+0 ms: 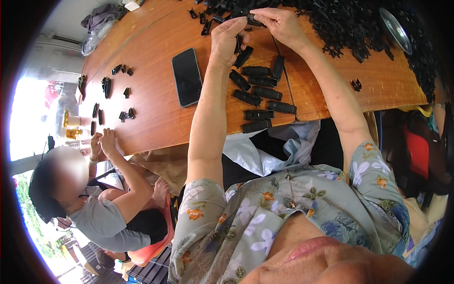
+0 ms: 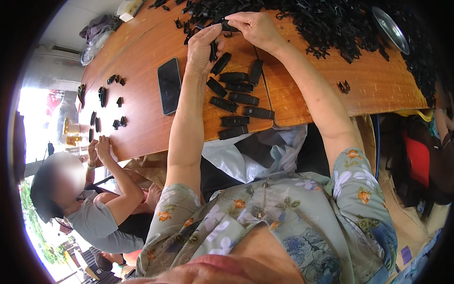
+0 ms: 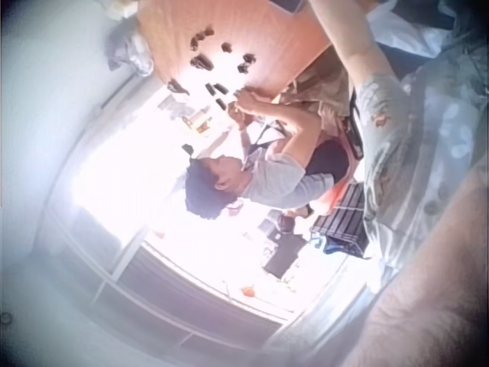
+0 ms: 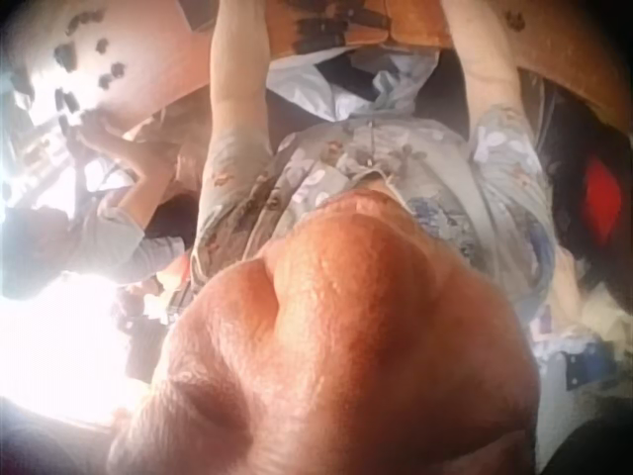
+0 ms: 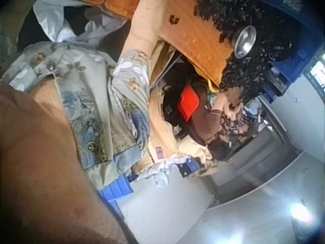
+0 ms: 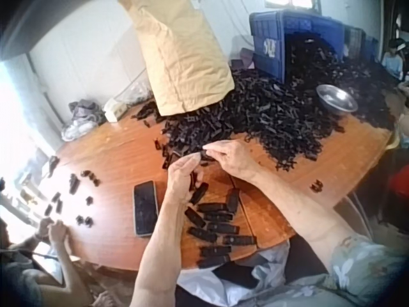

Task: The person assembles small plastic parts by taking black components from a pile on the table and snapping them together by hand.

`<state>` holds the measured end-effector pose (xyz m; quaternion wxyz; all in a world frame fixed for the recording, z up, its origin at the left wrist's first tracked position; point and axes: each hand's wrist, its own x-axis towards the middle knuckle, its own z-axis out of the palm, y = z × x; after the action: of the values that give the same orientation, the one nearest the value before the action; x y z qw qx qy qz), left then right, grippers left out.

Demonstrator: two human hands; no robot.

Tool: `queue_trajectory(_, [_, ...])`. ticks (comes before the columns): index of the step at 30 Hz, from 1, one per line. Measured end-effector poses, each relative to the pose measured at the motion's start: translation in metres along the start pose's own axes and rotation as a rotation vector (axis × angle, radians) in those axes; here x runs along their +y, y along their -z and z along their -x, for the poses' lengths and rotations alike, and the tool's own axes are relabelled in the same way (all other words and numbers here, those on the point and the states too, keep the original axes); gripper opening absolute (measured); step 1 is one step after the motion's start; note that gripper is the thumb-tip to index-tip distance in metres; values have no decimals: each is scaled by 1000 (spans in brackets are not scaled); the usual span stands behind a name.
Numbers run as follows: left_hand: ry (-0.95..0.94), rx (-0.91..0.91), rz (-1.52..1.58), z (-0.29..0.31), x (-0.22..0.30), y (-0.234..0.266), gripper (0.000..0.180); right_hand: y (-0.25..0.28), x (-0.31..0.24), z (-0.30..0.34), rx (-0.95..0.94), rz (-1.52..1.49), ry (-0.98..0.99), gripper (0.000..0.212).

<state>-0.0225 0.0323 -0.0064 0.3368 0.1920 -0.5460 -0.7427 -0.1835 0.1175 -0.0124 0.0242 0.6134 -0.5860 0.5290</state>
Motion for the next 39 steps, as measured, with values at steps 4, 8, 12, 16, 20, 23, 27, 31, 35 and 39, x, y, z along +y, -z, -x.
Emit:
queue_trajectory(4, [22,1,104,-2,-1,-4,25,-1,10,-2,14,-77,4,18])
queue_trajectory(8, [12,11,139,-1,-5,1,25,-5,2,-3,120,-89,107,19])
queue_trajectory(12, [4,-17,86,0,1,-8,24,0,-1,1,8,-63,-48,19])
queue_trajectory(16, [38,-9,87,-1,0,-6,19,1,-4,-2,16,113,89,19])
queue_trajectory(20, [-28,25,103,1,-3,-9,15,3,-11,-2,-110,-113,-201,21])
queue_trajectory(23, [-77,105,46,4,-2,-12,20,9,-11,-2,-134,-499,-420,25])
queue_trajectory(27, [-217,227,-385,-7,0,-11,26,13,2,-7,16,-695,-463,17])
queue_trajectory(31, [-733,600,-1136,-10,0,39,25,16,-22,-12,22,-569,-552,10])
queue_trajectory(35, [-143,544,-1501,-6,0,44,23,13,-7,-3,-282,-312,-442,17])
queue_trajectory(39, [-341,498,-1394,-11,-5,51,19,7,17,2,-270,28,-224,17])
